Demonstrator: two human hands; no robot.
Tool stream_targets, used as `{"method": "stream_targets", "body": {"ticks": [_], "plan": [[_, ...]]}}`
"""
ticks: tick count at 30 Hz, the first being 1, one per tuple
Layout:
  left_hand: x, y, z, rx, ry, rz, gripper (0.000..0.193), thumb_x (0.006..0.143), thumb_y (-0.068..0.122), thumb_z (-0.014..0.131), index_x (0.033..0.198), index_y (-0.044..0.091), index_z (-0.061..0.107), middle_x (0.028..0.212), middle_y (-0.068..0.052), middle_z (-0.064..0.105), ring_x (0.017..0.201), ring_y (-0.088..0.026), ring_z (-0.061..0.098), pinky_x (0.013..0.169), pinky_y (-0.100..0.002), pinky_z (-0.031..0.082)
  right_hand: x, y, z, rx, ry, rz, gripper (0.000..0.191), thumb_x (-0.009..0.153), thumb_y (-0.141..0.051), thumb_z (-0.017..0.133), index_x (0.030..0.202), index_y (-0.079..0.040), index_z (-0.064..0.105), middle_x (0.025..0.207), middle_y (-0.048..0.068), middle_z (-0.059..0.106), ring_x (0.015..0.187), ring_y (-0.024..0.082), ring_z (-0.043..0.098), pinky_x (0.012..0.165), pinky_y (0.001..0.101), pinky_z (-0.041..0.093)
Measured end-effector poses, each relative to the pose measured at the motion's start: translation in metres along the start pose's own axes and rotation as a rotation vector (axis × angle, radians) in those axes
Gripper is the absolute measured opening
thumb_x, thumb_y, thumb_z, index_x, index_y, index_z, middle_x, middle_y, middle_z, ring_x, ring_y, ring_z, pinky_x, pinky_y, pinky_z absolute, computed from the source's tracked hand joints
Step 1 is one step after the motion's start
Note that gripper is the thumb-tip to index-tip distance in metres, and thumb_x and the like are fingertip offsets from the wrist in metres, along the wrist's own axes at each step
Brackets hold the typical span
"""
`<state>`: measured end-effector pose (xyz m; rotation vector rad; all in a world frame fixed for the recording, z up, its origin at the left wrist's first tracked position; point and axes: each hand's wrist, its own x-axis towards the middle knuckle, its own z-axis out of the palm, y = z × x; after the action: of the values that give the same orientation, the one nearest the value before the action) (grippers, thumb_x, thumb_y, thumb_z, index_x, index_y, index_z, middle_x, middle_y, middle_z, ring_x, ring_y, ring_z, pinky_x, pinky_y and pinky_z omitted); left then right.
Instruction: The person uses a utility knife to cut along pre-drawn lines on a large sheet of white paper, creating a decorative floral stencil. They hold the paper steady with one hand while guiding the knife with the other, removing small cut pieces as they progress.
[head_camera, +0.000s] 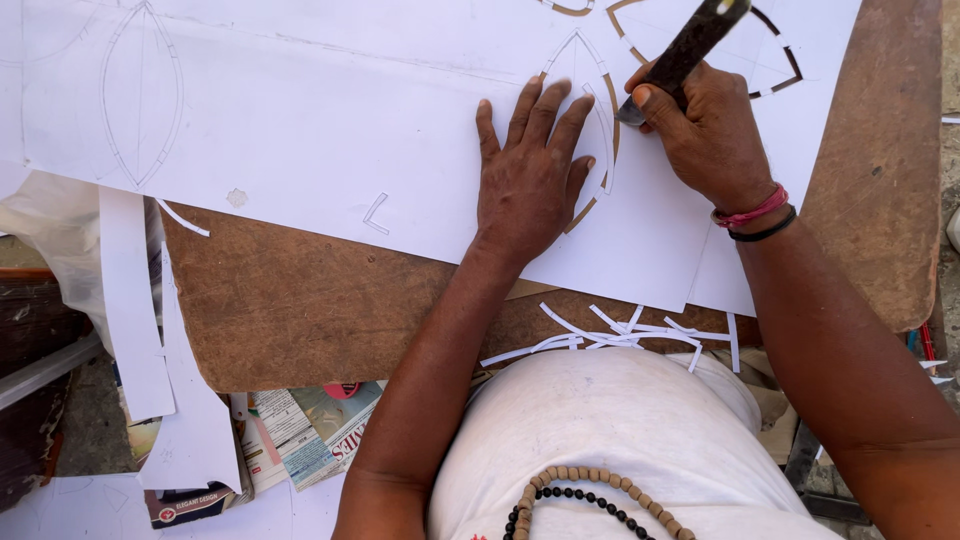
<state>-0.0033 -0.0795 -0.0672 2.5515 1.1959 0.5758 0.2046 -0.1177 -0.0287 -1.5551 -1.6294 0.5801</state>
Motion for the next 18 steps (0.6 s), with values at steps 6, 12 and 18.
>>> {"method": "stream_targets", "body": {"ticks": [6, 12, 18], "plan": [[0.034, -0.009, 0.006, 0.102, -0.021, 0.115, 0.048, 0.103, 0.022, 0.066, 0.149, 0.025, 0.053, 0.164, -0.004, 0.038, 0.155, -0.024, 0.029, 0.129, -0.066, 0.003, -0.02, 0.012, 0.014, 0.096, 0.121, -0.101, 0.023, 0.119, -0.025, 0.066, 0.119, -0.002, 0.069, 0.094, 0.007, 0.071, 0.084, 0.012, 0.07, 0.075, 0.024, 0.059], [-0.015, 0.021, -0.036, -0.035, -0.26, 0.214, 0.047, 0.094, 0.026, 0.066, 0.14, 0.018, 0.058, 0.149, -0.005, 0.054, 0.143, -0.023, 0.042, 0.124, -0.067, 0.006, -0.028, 0.006, 0.008, 0.349, 0.245, 0.021, 0.02, 0.121, -0.022, 0.065, 0.121, -0.002, 0.066, 0.093, 0.006, 0.069, 0.085, 0.011, 0.071, 0.077, 0.0234, 0.062], [-0.007, 0.008, -0.057, -0.239, -0.103, 0.064, 0.044, 0.105, 0.033, 0.067, 0.144, 0.016, 0.059, 0.132, -0.005, 0.069, 0.129, -0.018, 0.06, 0.133, -0.059, 0.019, -0.003, 0.002, 0.011, 0.371, 0.161, -0.112, 0.011, 0.119, -0.01, 0.062, 0.123, 0.0, 0.061, 0.1, 0.008, 0.069, 0.091, 0.012, 0.072, 0.081, 0.0258, 0.065]]}}
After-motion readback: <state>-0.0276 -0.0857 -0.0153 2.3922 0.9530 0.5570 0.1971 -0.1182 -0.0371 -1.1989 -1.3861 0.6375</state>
